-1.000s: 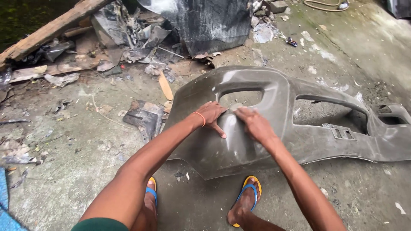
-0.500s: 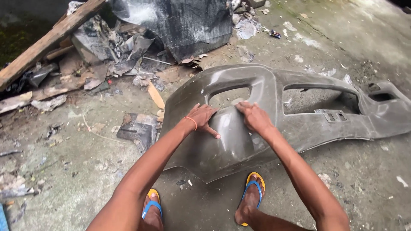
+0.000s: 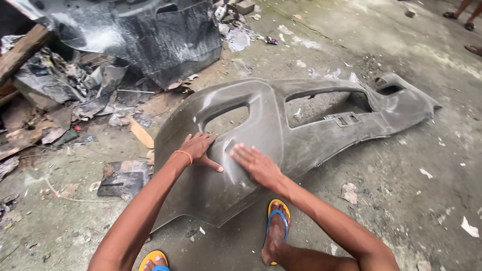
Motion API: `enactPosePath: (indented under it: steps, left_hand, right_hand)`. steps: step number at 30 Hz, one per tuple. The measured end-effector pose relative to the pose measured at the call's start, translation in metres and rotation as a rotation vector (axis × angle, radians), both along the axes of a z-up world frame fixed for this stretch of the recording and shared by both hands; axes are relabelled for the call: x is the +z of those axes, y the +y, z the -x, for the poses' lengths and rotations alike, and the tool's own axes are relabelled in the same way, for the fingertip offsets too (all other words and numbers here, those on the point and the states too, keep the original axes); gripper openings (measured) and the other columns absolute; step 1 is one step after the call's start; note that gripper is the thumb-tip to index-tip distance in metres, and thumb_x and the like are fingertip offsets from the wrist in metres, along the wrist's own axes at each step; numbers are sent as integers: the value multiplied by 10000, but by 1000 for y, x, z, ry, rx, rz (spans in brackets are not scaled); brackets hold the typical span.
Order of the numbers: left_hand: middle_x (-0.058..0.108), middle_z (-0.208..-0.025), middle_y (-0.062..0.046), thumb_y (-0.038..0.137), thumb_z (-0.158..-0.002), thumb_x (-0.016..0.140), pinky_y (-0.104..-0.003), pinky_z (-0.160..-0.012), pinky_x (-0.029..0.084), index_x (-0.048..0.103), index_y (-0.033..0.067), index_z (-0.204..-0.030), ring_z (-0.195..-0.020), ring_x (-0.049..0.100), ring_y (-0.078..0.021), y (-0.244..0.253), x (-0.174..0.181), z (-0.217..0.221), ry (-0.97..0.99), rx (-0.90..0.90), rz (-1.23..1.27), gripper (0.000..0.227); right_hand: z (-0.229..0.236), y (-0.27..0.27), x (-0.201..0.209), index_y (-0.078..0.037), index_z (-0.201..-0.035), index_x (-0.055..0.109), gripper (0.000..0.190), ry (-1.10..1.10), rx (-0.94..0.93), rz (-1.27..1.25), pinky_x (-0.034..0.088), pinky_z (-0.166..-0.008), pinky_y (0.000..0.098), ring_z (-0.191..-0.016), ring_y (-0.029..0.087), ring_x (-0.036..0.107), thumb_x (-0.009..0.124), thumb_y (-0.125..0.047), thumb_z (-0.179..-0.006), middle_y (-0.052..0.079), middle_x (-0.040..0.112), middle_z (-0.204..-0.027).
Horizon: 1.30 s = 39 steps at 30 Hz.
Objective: The person smooths the surface of a large, dark gray plastic car part using a sanding block. They hold the part steady with one hand while rubbing the sanding block across the curved surfaces and edges with the other hand.
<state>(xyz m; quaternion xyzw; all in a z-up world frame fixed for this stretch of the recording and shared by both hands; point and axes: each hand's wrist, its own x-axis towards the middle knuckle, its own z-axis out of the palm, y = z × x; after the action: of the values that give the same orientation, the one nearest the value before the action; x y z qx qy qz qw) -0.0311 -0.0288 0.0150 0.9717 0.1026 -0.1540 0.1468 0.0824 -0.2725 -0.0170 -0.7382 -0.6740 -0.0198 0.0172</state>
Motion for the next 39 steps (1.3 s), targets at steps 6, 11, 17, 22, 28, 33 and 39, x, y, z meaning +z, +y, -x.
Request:
enactPosePath:
  steps: [6, 11, 17, 22, 28, 33, 39]
  left_hand:
    - [494, -1540, 14, 909, -544, 753, -585, -1258, 236, 291, 226, -1597, -1508, 332, -172, -7, 11, 3, 44, 4, -38, 1337]
    - [456, -1578, -2, 862, -567, 788, -557, -1254, 275, 294, 229, -1594, -1531, 297, -185, 1, -1, -1, 40, 31, 42, 1304]
    - [453, -1576, -37, 800, -490, 895, -504, -1256, 322, 281, 206, -1599, -1530, 309, -229, 17, -18, -10, 46, -15, 57, 1400]
    - [442, -1573, -75, 713, -432, 975, -465, -1243, 350, 269, 159, -1604, -1532, 296, -265, 13, -8, -3, 41, -11, 115, 1475]
    - [450, -1568, -62, 719, -424, 978, -478, -1216, 392, 278, 177, -1604, -1528, 302, -258, 13, -14, -4, 17, -1, 111, 1475]
    - [483, -1543, -92, 697, -438, 991, -470, -1224, 384, 320, 146, -1581, -1517, 325, -286, 9, -4, 0, -11, -10, 111, 1435]
    - [482, -1547, -71, 724, -426, 982, -464, -1223, 386, 303, 155, -1591, -1521, 323, -264, 12, -9, -4, 8, -9, 86, 1464]
  right_hand:
    - [-78, -14, 16, -124, -1573, 399, 767, 107, -449, -48, 378, -1185, 547, -1510, 344, 358, 449, 92, -839, 145, 420, -1613]
    - [-10, -10, -19, -88, -1548, 424, 685, 2, -304, -50, 375, -1164, 549, -1476, 377, 392, 479, 71, -883, 208, 437, -1580]
    - [35, -18, -50, -57, -1541, 447, 682, -143, 175, -160, 324, -1183, 526, -1493, 350, 397, 488, -18, -861, 204, 451, -1589]
    - [-28, -24, -10, -137, -1597, 364, 919, 116, -211, -61, 284, -1206, 558, -1528, 358, 304, 611, 95, -743, 162, 370, -1635]
    - [-4, -29, -9, -68, -1581, 367, 855, 55, -386, -44, 365, -1188, 501, -1492, 383, 366, 605, 84, -774, 227, 418, -1588]
    - [65, -39, -46, -78, -1564, 418, 760, -129, 83, -93, 310, -1218, 499, -1514, 370, 352, 558, 18, -823, 203, 415, -1612]
    - [1, -30, -2, -112, -1588, 372, 824, 66, -149, -69, 289, -1220, 516, -1514, 383, 323, 503, 124, -810, 200, 367, -1629]
